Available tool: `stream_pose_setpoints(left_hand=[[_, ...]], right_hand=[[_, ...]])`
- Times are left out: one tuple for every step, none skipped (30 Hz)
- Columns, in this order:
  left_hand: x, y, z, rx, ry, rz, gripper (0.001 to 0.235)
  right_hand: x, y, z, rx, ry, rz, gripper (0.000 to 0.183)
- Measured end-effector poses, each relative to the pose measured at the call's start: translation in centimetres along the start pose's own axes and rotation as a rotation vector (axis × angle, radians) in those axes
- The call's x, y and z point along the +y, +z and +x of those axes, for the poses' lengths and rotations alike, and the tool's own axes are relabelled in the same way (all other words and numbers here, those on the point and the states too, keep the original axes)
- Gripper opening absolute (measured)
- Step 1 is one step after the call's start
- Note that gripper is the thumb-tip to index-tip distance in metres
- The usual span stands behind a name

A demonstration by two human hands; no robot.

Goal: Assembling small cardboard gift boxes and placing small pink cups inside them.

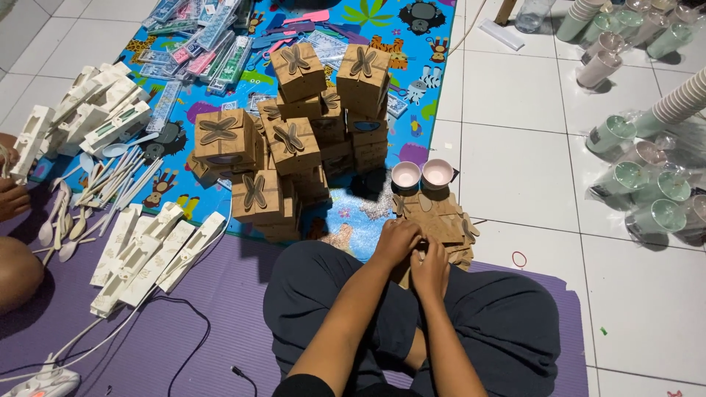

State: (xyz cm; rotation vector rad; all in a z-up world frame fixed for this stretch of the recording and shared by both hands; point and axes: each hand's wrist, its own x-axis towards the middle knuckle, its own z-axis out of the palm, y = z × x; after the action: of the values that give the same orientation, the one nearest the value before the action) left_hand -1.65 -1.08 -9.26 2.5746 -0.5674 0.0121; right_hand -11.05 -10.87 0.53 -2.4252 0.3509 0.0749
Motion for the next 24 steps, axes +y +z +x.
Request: stream_pose_setpoints(left_hand=[[0.5, -1.0, -0.1, 0.0, 0.017, -0.066, 0.011], [1.0, -2.0, -0.2, 0.0, 0.034, -0.132, 0.011], [1.3, -2.2, -0.1, 0.0, 0.033, -0.131, 0.011], [1.8, -2.5, 0.0, 0.035, 0.081, -0.093, 0.013], [2.2, -2.7, 0.0, 0.07, 0.13, -0.056, 0.014], [2.5, -3.2, 0.0, 0.071, 0.13, -0.055, 0.014], [2.8, -3.7, 0.0, 0.109, 0.19, -0.022, 0.015], [3.2, -4.1, 0.0, 0.146, 0.25, 0.009, 0.016], [3.3, -4.4, -0.1, 0.147, 0.25, 0.01, 0.016], [3.5, -4.7, -0.2, 0.119, 0.25, -0.042, 0.019], [3.7, -4.9, -0.2, 0.092, 0.251, -0.094, 0.022], [3.7, -5.3, -0.3, 0.093, 0.252, -0.094, 0.022], [3.7, -5.7, -0.3, 0.051, 0.151, -0.182, 0.03], [3.7, -6.1, -0.3, 0.009, 0.05, -0.269, 0.041], [4.4, -7.5, -0.8, 0.01, 0.051, -0.268, 0.041], [5.0, -8.9, -1.3, 0.015, -0.057, -0.323, 0.046], [5.7, -10.3, -1.8, 0.021, -0.165, -0.377, 0.052], [5.6, -10.2, -1.5, 0.022, -0.165, -0.377, 0.052], [5.5, -10.0, -1.2, -0.01, -0.347, -0.483, 0.061], [5.4, -9.8, -0.9, -0.044, -0.529, -0.587, 0.07], [3.7, -7.7, -0.5, -0.043, -0.528, -0.587, 0.07], [2.1, -5.6, -0.2, -0.008, -0.605, -0.754, 0.078], [0.5, -3.5, 0.2, 0.03, -0.681, -0.921, 0.09], [-0.9, -1.8, 0.4, 0.028, -0.681, -0.921, 0.09]], right_hand=[[-0.1, -0.2, -0.1, 0.048, -0.003, 0.007, 0.048], [-0.3, -0.4, -0.2, 0.095, -0.007, 0.014, 0.042], [-0.3, -0.3, -0.1, 0.093, -0.007, 0.015, 0.042], [-0.2, -0.2, -0.1, 0.178, -0.019, 0.032, 0.035], [-0.2, -0.1, -0.1, 0.263, -0.03, 0.049, 0.029], [0.4, 0.4, 0.3, 0.264, -0.031, 0.05, 0.029], [1.0, 0.8, 0.6, 0.32, -0.02, 0.081, 0.022], [1.5, 1.2, 0.8, 0.376, -0.008, 0.112, 0.017], [2.2, 1.8, 1.1, 0.376, -0.009, 0.112, 0.017], [2.9, 2.2, 1.5, 0.404, 0.021, 0.14, 0.016], [3.6, 2.7, 1.8, 0.432, 0.051, 0.169, 0.015], [3.5, 2.6, 1.9, 0.433, 0.051, 0.169, 0.015], [3.4, 2.4, 2.0, 0.456, 0.048, 0.221, 0.015], [3.3, 2.3, 2.1, 0.479, 0.045, 0.275, 0.015], [3.4, 2.3, 2.0, 0.48, 0.045, 0.275, 0.015], [3.5, 2.3, 2.0, 0.482, 0.046, 0.316, 0.016], [3.5, 2.3, 2.0, 0.484, 0.048, 0.357, 0.018], [3.6, 2.2, 2.0, 0.484, 0.046, 0.357, 0.018], [3.7, 2.2, 2.0, 0.481, 0.045, 0.371, 0.019], [3.8, 2.2, 2.0, 0.477, 0.044, 0.385, 0.019], [3.6, 2.1, 1.9, 0.477, 0.043, 0.385, 0.019], [3.3, 2.1, 1.7, 0.452, 0.043, 0.411, 0.019], [3.2, 2.0, 1.6, 0.426, 0.042, 0.436, 0.019], [2.8, 1.7, 1.4, 0.427, 0.044, 0.435, 0.019]])
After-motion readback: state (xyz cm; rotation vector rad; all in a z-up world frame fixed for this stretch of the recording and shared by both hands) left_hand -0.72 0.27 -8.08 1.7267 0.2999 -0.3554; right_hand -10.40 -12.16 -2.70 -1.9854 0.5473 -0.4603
